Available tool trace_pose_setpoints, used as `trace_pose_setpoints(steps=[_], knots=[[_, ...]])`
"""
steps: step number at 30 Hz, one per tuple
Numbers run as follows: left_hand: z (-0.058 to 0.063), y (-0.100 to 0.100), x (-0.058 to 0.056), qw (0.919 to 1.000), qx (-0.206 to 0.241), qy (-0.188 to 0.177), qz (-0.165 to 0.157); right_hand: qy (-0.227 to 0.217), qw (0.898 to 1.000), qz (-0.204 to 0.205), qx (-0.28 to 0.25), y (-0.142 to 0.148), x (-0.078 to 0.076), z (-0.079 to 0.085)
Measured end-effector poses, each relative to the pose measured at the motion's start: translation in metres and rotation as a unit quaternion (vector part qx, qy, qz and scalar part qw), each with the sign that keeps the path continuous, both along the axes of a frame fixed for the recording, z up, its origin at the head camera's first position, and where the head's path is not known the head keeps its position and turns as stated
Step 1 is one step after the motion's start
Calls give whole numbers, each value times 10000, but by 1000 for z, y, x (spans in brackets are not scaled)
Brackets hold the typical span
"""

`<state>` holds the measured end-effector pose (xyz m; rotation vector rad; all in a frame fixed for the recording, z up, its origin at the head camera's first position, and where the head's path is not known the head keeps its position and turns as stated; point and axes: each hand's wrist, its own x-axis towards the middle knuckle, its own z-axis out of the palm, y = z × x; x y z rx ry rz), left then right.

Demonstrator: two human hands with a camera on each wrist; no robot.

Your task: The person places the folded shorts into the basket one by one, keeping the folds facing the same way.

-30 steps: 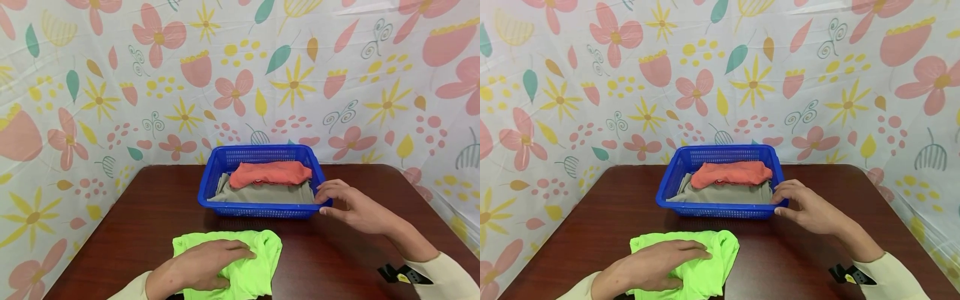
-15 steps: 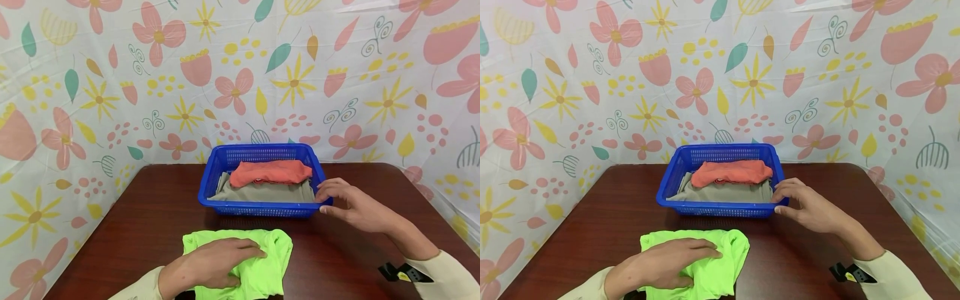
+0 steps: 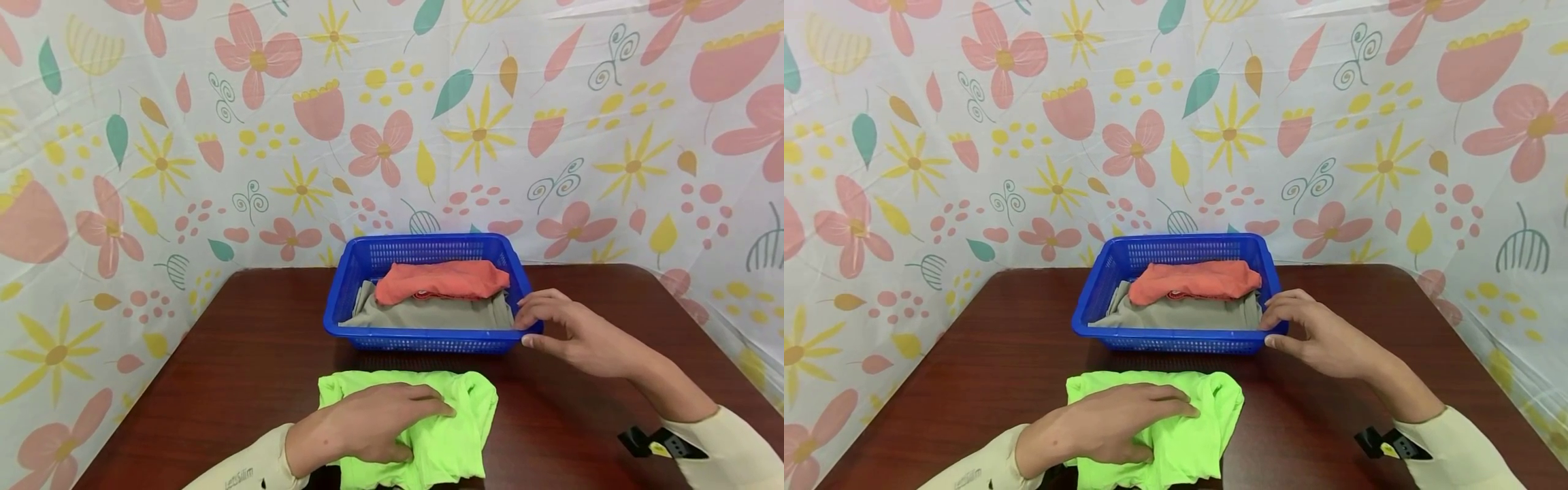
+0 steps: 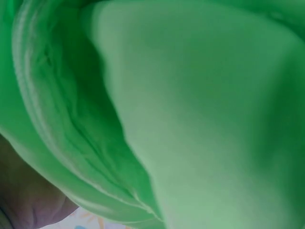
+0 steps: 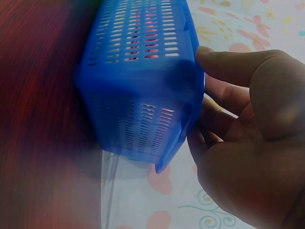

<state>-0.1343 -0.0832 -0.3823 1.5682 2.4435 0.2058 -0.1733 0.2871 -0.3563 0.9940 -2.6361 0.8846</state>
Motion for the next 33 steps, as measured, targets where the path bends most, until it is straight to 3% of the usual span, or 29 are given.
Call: trace_pose_setpoints(steps=[33], knots=[[3, 29, -2, 9995, -208, 171, -138, -4, 9999, 114, -110, 2, 0, 0]])
